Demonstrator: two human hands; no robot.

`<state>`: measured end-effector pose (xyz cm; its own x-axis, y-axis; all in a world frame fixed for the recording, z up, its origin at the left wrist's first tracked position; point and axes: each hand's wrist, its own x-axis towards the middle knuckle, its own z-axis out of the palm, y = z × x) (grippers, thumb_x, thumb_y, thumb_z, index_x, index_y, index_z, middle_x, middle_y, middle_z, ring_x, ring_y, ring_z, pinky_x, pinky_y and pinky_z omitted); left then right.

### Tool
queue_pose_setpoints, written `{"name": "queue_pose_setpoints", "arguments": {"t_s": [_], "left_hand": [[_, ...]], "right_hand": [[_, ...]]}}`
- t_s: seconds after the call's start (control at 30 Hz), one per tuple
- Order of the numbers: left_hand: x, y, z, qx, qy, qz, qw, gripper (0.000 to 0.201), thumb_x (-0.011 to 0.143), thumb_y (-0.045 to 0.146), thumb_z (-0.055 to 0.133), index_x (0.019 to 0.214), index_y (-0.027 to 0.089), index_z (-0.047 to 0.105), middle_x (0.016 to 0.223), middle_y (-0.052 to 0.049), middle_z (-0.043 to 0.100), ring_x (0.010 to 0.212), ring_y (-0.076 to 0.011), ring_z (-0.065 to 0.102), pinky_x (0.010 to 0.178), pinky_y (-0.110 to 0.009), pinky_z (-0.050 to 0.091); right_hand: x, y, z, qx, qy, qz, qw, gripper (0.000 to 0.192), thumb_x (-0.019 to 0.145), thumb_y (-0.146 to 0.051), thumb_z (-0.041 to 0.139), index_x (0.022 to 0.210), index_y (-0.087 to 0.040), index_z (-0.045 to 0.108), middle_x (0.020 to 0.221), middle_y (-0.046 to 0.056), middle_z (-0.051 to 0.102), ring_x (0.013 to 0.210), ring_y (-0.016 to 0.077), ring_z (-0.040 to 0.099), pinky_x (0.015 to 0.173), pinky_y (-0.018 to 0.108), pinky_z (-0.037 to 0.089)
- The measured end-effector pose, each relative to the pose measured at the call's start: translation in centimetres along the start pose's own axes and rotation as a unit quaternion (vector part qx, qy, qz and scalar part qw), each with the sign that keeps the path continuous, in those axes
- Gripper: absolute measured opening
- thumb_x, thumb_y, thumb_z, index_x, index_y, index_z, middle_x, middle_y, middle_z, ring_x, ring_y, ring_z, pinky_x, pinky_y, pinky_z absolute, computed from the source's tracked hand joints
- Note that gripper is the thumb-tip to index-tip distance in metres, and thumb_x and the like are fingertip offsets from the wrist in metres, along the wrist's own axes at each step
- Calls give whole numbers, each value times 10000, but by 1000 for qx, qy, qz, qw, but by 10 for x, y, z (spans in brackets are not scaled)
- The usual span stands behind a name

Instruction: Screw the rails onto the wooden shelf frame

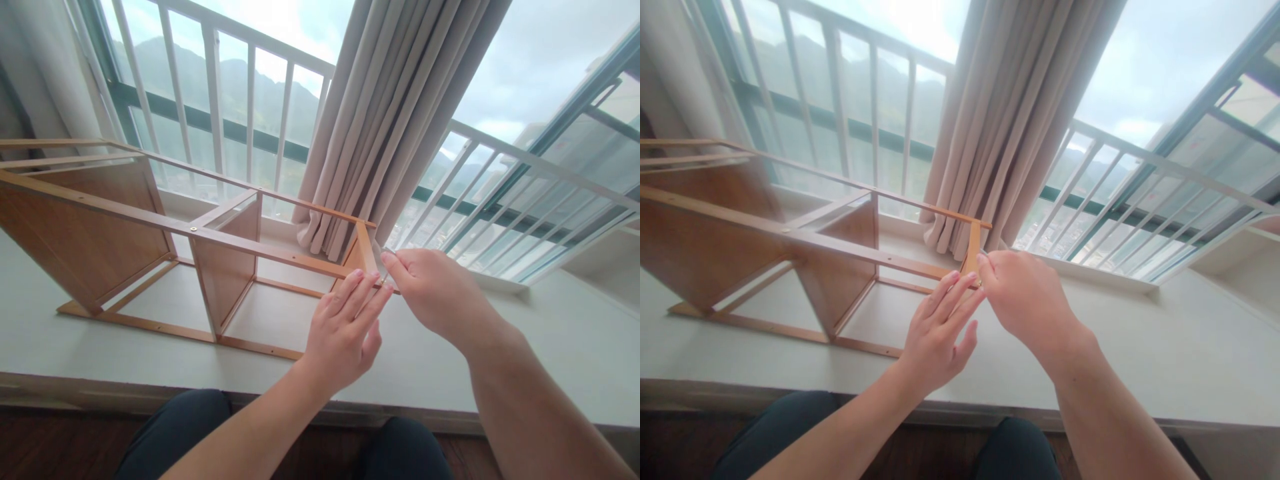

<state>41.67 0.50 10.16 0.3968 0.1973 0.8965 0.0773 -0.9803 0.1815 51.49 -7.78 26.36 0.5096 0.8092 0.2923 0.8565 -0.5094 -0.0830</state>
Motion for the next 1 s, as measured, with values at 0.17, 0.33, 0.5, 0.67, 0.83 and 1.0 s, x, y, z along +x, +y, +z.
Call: {"name": "queue_pose_setpoints", "arguments": {"t_s": [0.17, 0.33, 0.5, 0.67, 0.83, 1.0], "left_hand": [[1, 0, 0, 1, 9, 4, 1000, 585, 988, 202, 527, 1572, 247, 513, 1579, -67, 594, 1553, -258, 446, 1189, -424, 468], [1, 1, -1, 2, 10, 4, 1000, 579, 983, 200, 538, 1561, 236, 526, 1580, -68, 594, 1557, -258, 438, 1194, -420, 460], [1, 1, -1, 5, 5, 3, 1000, 565, 991, 208, 524, 1555, 247, 534, 1586, -61, 587, 1556, -254, 440, 1173, -408, 467], [1, 1, -1, 2, 7, 4, 1000, 545, 982, 203, 536, 1525, 234, 563, 1583, -57, 591, 1556, -248, 437, 1172, -395, 457], [1, 1, -1, -2, 8, -1, 1000, 566, 982, 202, 540, 1547, 243, 543, 1582, -47, 593, 1554, -244, 437, 1152, -379, 463], [2, 1, -2, 0, 3, -3, 1000, 606, 983, 200, 532, 1586, 258, 500, 1581, -53, 594, 1544, -254, 452, 1124, -383, 484]], "right_hand": [[-1, 3, 2, 27, 14, -3, 1000, 526, 1017, -489, 409, 566, -226, 478, 567, 5, 506, 551, 164, 399, 572, 317, 258], [-2, 3, 5, 15, 26, 7, 1000, 555, 1015, -517, 408, 544, -226, 433, 555, 8, 464, 562, 168, 366, 587, 324, 246], [-2, 5, 5, 7, 28, 2, 1000, 511, 1026, -500, 404, 589, -234, 435, 578, 8, 478, 576, 177, 376, 591, 325, 243], [-5, 10, 1, 41, 51, -12, 998, 469, 1036, -480, 398, 635, -239, 428, 566, -9, 475, 576, 173, 364, 597, 323, 253], [-10, 18, -3, 72, 7, -72, 995, 426, 1055, -483, 402, 735, -238, 539, 677, -3, 609, 671, 183, 518, 667, 329, 307], [-11, 27, -3, 58, -27, -88, 994, 367, 1069, -448, 389, 819, -247, 567, 765, 1, 656, 747, 207, 571, 740, 348, 337]]}}
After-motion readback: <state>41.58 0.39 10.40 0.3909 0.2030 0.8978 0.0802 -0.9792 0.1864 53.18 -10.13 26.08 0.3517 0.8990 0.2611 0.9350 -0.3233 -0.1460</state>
